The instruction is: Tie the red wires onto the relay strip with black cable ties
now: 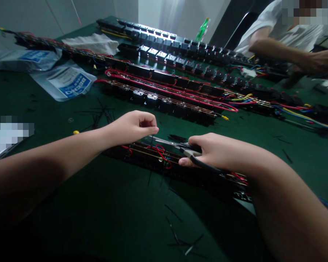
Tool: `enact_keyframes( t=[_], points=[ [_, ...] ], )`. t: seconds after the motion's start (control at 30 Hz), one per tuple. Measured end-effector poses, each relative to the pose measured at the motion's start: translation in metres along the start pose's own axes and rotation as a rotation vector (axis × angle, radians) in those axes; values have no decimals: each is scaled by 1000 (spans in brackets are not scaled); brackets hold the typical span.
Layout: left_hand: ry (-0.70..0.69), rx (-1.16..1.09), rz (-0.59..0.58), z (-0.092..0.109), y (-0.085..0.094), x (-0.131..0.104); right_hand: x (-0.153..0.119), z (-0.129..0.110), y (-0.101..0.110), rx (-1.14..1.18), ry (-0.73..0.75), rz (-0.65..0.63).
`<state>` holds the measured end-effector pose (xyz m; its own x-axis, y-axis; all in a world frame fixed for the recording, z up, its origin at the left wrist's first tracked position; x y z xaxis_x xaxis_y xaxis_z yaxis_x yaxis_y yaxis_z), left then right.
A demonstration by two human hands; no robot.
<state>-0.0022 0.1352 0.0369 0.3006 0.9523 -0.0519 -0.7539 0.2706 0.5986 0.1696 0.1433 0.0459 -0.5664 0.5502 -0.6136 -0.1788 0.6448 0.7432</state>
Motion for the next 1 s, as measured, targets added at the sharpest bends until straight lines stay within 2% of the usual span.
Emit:
enact_keyframes(
  t=[0.3,1.0],
  points=[
    [-52,-46,43,-2,2,2,10,-9,-10,-49,9,-27],
    [-87,-9,42,3,2,1,11,-17,-15,-74,20,17]
  ],
)
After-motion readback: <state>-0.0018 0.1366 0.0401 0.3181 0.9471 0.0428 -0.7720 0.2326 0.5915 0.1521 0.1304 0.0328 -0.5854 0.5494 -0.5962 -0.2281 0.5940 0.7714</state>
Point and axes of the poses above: each hand's wrist, its own x-axis towards the middle knuckle, its own y-axis out of the back of the hand, z = x × y, the point moved 8 cm from there along x, towards the middle knuckle, and after that the axes turned 1 degree about y, right-handed, at the moved point
